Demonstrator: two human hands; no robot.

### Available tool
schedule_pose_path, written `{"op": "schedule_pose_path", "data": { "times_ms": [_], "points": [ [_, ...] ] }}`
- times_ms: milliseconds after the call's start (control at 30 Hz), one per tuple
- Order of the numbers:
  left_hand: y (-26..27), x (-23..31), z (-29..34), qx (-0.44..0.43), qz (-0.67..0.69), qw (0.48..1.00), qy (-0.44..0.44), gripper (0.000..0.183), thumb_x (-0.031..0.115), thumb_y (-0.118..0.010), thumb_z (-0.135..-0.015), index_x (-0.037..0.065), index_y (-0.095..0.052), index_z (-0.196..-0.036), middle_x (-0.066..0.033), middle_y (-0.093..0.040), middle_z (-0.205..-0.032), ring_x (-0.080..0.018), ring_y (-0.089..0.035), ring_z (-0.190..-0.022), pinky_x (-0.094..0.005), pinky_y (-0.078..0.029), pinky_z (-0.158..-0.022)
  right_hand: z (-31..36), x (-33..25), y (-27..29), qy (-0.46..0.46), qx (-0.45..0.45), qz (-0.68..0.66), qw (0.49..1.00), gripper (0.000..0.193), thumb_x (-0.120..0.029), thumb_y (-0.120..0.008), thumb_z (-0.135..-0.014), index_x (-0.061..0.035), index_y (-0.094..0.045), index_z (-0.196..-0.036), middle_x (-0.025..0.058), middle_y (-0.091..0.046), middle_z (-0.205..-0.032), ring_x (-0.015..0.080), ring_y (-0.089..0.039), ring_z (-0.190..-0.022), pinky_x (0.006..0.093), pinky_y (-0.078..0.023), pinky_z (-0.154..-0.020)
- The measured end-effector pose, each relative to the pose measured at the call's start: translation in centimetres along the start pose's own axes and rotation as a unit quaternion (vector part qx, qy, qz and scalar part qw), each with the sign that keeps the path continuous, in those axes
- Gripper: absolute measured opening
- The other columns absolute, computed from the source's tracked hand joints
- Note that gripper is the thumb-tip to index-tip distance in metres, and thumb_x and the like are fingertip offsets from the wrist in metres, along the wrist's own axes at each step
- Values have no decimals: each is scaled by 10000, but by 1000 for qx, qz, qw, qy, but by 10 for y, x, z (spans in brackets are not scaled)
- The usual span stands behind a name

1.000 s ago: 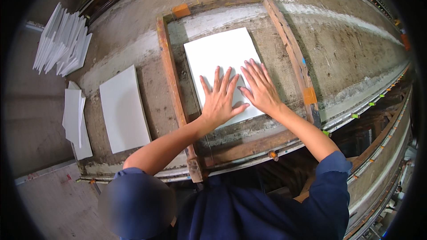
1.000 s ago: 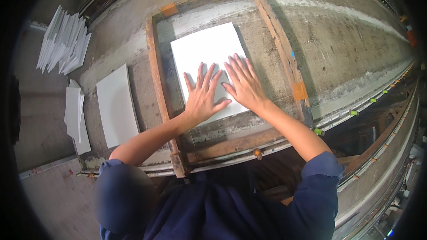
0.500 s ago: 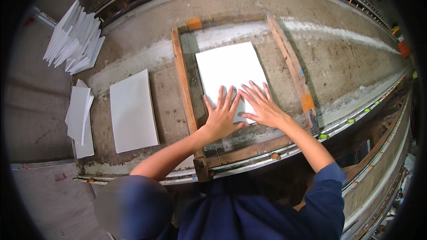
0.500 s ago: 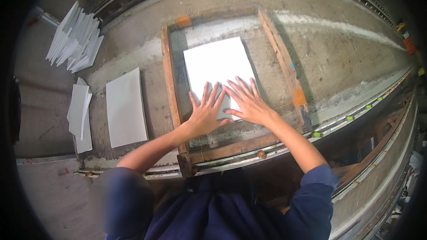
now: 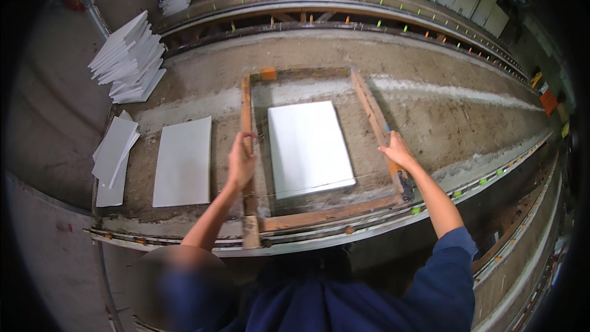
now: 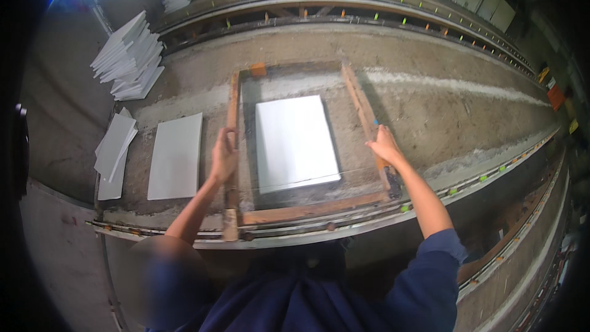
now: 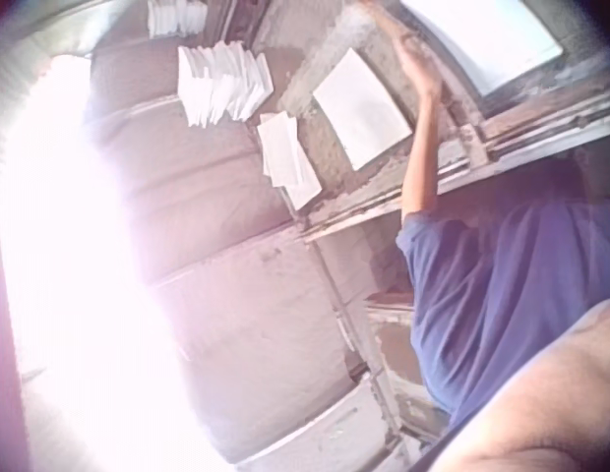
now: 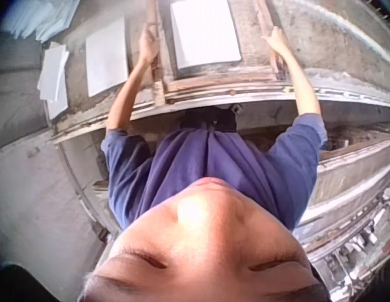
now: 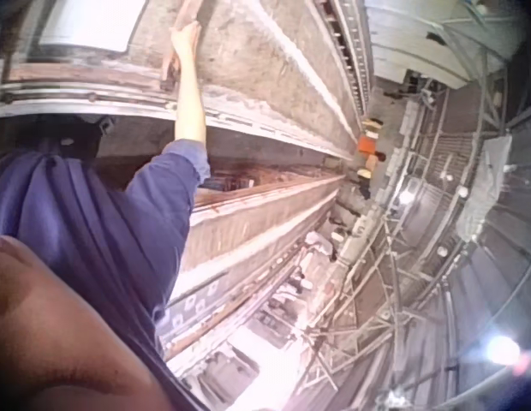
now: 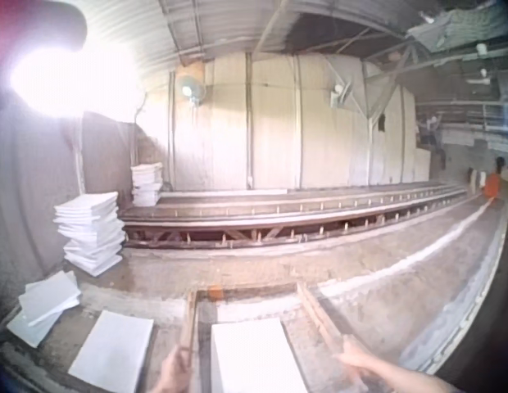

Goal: The person places a wooden frame on a conveyor belt and then repeatedly picks up white rectangular sheets from a stack. They place each sheet into the frame, smooth it down with their hands, and then remove the frame to place the sheet on the belt. This process is repeated for multiple sheets.

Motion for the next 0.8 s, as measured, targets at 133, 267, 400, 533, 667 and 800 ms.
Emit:
{"op": "schedule_pose_path", "data": {
  "times_ms": [133, 267, 400, 533, 667, 800],
  "points": [
    [18, 67, -22, 37, -28, 998, -48, 442, -186, -453, -635, 92, -457, -979, -17, -448, -757, -78, -402, -624, -212, -379, -573, -5, 3, 44, 52, 1, -62, 997, 880, -288, -660, -736, 107, -153, -1337, 274, -172, -1398, 350, -186, -1314, 391, -203, -1077],
    [-36, 157, -26, 60, -46, 997, 0, 407, -172, -504, -619, 70, -481, -945, -78, -498, -846, -174, -517, -824, -263, -415, -761, -19, 67, 103, 90, 72, -83, 990, 852, -276, -676, -718, 96, -206, -1323, 260, -220, -1364, 350, -247, -1286, 386, -262, -1045],
    [-118, 198, -39, 76, -66, 991, -91, 407, -165, -566, -587, 48, -494, -926, -114, -517, -998, -280, -490, -1041, -372, -373, -926, -34, 146, 157, 114, 132, -129, 976, 820, -252, -691, -708, 88, -246, -1307, 246, -236, -1330, 357, -302, -1248, 376, -320, -1005],
    [-211, 196, -55, 75, 15, 992, -100, 360, -141, -509, -621, 50, -458, -922, -103, -469, -885, -259, -479, -826, -274, -392, -785, -68, 226, 172, 66, 116, -70, 989, 880, -312, -685, -728, 36, -182, -1361, 226, -151, -1408, 351, -210, -1302, 382, -253, -1048],
    [-264, 154, -42, 83, -5, 995, -46, 404, -104, -528, -624, 53, -393, -971, -127, -482, -899, -295, -508, -862, -287, -396, -806, -78, 258, 141, 54, 108, -70, 990, 792, -207, -706, -709, 85, -266, -1300, 268, -210, -1333, 383, -222, -1267, 403, -243, -1049],
    [-292, 136, -34, 64, 2, 998, -17, 432, -80, -538, -629, 56, -356, -997, -137, -484, -912, -329, -515, -887, -284, -392, -808, -91, 294, 130, 50, 110, -24, 992, 782, -190, -696, -717, 101, -250, -1290, 274, -220, -1293, 430, -226, -1238, 453, -274, -1016]
  ]
}}
Point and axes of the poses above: each hand's wrist, its own z-axis away from the middle knuckle, its own y-axis out of the back of the hand, x = y × z, the point moved 3 cm from there along -z, towards the middle knuckle
